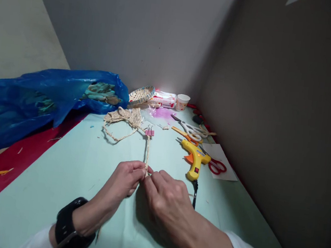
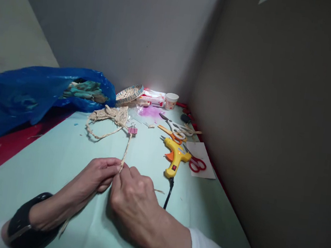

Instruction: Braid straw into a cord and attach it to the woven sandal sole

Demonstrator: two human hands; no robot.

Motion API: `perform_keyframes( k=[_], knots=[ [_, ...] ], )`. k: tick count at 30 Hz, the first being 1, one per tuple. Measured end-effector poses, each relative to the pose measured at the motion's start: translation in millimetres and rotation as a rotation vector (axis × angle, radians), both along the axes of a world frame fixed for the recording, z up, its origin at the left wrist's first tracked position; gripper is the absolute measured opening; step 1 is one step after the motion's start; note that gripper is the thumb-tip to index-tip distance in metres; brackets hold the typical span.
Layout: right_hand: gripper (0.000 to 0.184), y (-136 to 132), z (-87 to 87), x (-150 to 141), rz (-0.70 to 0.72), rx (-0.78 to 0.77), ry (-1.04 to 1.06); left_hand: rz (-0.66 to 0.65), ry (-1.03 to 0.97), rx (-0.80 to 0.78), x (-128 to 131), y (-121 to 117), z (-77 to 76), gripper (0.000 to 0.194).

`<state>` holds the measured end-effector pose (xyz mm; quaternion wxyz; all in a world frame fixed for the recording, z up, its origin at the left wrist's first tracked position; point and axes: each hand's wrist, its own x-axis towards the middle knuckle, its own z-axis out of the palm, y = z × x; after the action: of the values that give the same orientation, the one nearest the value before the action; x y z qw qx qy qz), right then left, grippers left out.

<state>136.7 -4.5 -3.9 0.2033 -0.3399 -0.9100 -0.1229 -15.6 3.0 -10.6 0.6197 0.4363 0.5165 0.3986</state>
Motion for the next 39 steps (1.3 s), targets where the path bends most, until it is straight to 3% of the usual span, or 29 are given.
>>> perform_keyframes(
  k=[4,7,9,12,14,18,20,24,26,32,36,39],
  knots=[
    [0.018,-4.0,-8.0,-2.4,0.197,0.135,-0.026,-0.038,-0.108,-0.051,-6.4,0.1,2.5,0.019],
    [0.017,-1.5,-5.5,-3.0,0.314,0.039,0.006,-0.02,-0.163,-0.057,-9.3,0.6,5.1,0.022],
    [0.018,4.1,0.5,-2.2,0.31,-0.155,0.169,-0.016,-0.188,-0.043,-10.6,1.2,5.4,0.021],
    [0.017,19.1,9.0,0.8,0.062,-0.476,0.517,-0.047,-0.213,0.011,-11.9,1.8,4.5,0.02],
    [0.014,30.3,10.1,2.8,-0.056,-0.672,0.616,-0.058,-0.209,0.038,-12.6,1.7,3.4,0.02],
    [0.022,43.3,2.2,2.6,0.134,-1.168,0.673,-0.086,-0.223,0.077,-13.7,1.4,-0.1,0.027],
    [0.024,44.2,-2.9,1.0,0.129,-1.246,0.721,-0.117,-0.209,0.078,-13.8,1.9,-1.4,0.028],
    [0.014,43.5,-8.3,-0.7,0.068,-1.153,0.709,-0.126,-0.072,0.101,-12.0,2.8,0.5,0.033],
    [0.02,43.4,-9.1,-0.7,0.085,-1.088,0.673,-0.112,0.073,0.17,-10.5,2.2,2.9,0.032],
    [0.03,39.0,-8.0,-1.7,0.024,-1.047,0.716,-0.081,0.782,0.452,-4.7,-8.0,9.3,0.021],
    [0.025,32.0,-2.7,-3.0,-0.11,-0.836,0.695,-0.079,1.242,0.577,-0.8,-17.3,11.3,0.027],
    [0.024,30.0,-2.3,-3.7,-0.107,-0.779,0.716,-0.054,1.435,0.648,2.2,-22.9,10.0,0.028]
  ],
)
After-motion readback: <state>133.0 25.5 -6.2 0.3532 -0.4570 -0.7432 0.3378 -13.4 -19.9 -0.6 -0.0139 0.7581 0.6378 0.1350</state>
